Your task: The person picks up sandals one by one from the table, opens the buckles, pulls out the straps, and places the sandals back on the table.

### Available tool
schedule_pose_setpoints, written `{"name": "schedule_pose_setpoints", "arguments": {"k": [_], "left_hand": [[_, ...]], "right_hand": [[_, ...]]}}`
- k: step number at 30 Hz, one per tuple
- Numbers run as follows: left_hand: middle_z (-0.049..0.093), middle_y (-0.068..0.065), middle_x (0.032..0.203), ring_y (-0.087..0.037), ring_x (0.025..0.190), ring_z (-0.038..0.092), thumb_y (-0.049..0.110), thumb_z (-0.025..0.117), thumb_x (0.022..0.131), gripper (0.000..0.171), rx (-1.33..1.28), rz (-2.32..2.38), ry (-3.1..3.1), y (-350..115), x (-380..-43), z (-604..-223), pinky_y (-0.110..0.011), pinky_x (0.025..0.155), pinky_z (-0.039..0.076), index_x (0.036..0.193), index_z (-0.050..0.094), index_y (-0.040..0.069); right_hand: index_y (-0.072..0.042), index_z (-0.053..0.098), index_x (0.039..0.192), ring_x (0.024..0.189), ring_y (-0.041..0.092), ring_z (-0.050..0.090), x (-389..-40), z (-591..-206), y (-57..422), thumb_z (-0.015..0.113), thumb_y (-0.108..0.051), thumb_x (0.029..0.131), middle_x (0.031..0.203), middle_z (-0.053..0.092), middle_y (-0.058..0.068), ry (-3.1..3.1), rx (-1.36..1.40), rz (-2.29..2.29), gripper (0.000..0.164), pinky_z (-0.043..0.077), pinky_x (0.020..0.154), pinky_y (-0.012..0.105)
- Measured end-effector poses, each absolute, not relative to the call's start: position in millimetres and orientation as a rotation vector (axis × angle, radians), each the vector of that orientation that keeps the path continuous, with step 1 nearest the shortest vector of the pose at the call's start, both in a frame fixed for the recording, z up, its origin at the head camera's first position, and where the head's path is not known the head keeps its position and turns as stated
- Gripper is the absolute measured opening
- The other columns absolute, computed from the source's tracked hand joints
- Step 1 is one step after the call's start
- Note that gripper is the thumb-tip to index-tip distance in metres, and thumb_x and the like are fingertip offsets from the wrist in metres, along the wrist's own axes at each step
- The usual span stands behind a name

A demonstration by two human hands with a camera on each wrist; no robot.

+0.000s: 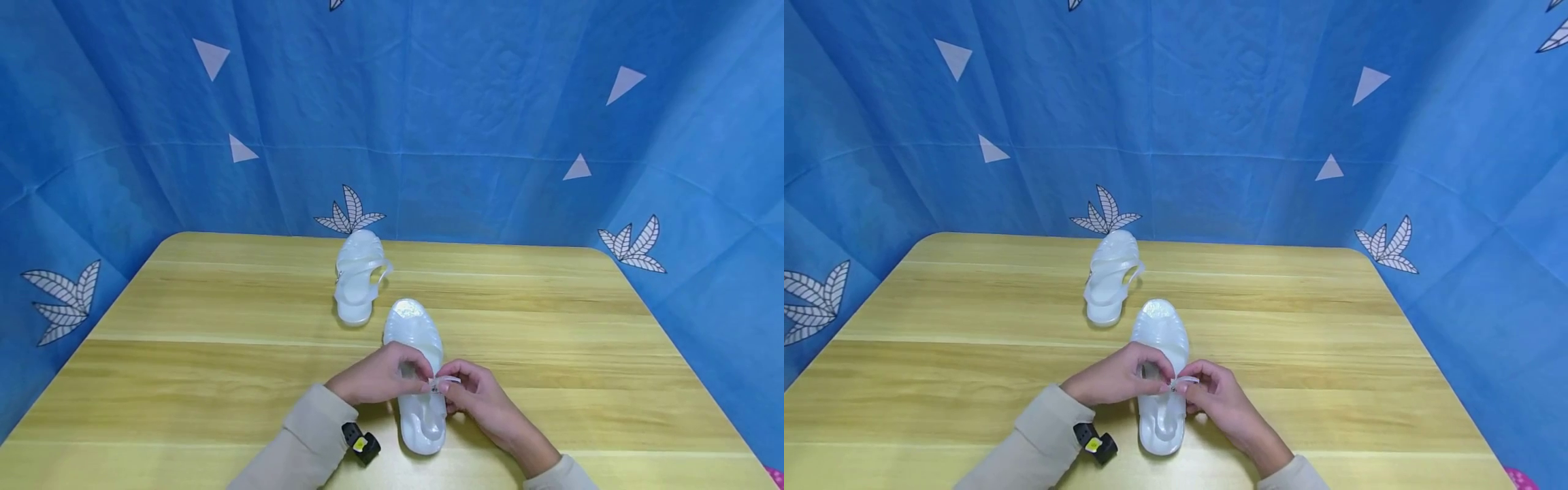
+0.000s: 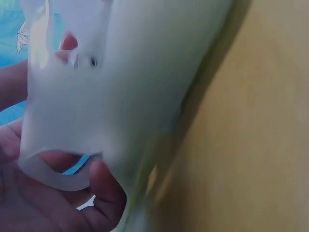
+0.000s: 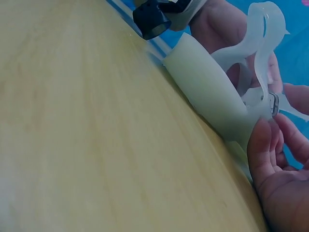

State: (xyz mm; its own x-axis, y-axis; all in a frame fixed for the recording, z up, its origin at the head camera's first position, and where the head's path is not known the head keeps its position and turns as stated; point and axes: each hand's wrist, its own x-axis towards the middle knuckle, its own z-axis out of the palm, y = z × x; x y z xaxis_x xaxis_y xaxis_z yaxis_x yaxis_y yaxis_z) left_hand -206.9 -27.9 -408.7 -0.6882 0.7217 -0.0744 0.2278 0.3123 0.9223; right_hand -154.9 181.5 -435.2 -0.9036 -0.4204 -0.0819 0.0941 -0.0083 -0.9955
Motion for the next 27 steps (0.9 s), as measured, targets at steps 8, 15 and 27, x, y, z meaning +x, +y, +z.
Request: {"name": "schedule_pose_setpoints", "arguments": {"k": [8, 15, 27], "left_hand": [[0.062, 0.008, 0.092, -0.006, 0.091, 0.054, 0.016, 0.073, 0.08, 0.012, 0.92, 1.189, 2.253, -29.0, -208.6, -405.6, -0.023, 0.087, 0.044, 0.09, 0.074, 0.011], [0.062, 0.009, 0.092, -0.006, 0.093, 0.054, 0.011, 0.071, 0.081, 0.01, 0.884, 1.245, 2.181, -30.2, -209.2, -407.3, -0.025, 0.089, 0.043, 0.091, 0.074, 0.01], [0.063, 0.006, 0.095, -0.009, 0.095, 0.054, 0.008, 0.071, 0.081, 0.011, 0.836, 1.431, 2.09, -26.9, -206.8, -411.3, -0.026, 0.088, 0.044, 0.091, 0.075, 0.008]], "right_hand": [[0.011, 0.05, 0.107, 0.069, 0.007, 0.053, -154.0, -433.8, 183.4, 0.052, -0.01, 0.095, 0.087, 0.06, -0.001, 1.857, -0.39, -2.035, 0.024, 0.047, 0.061, 0.019], [0.004, 0.053, 0.102, 0.07, 0.007, 0.053, -152.4, -433.6, 183.6, 0.052, -0.005, 0.093, 0.085, 0.057, 0.001, 1.822, -0.402, -2.073, 0.013, 0.047, 0.061, 0.018], [0.016, 0.051, 0.097, 0.065, 0.006, 0.052, -153.9, -434.2, 184.6, 0.055, -0.005, 0.092, 0.078, 0.059, -0.002, 1.905, -0.383, -2.022, 0.023, 0.045, 0.056, 0.017]]}}
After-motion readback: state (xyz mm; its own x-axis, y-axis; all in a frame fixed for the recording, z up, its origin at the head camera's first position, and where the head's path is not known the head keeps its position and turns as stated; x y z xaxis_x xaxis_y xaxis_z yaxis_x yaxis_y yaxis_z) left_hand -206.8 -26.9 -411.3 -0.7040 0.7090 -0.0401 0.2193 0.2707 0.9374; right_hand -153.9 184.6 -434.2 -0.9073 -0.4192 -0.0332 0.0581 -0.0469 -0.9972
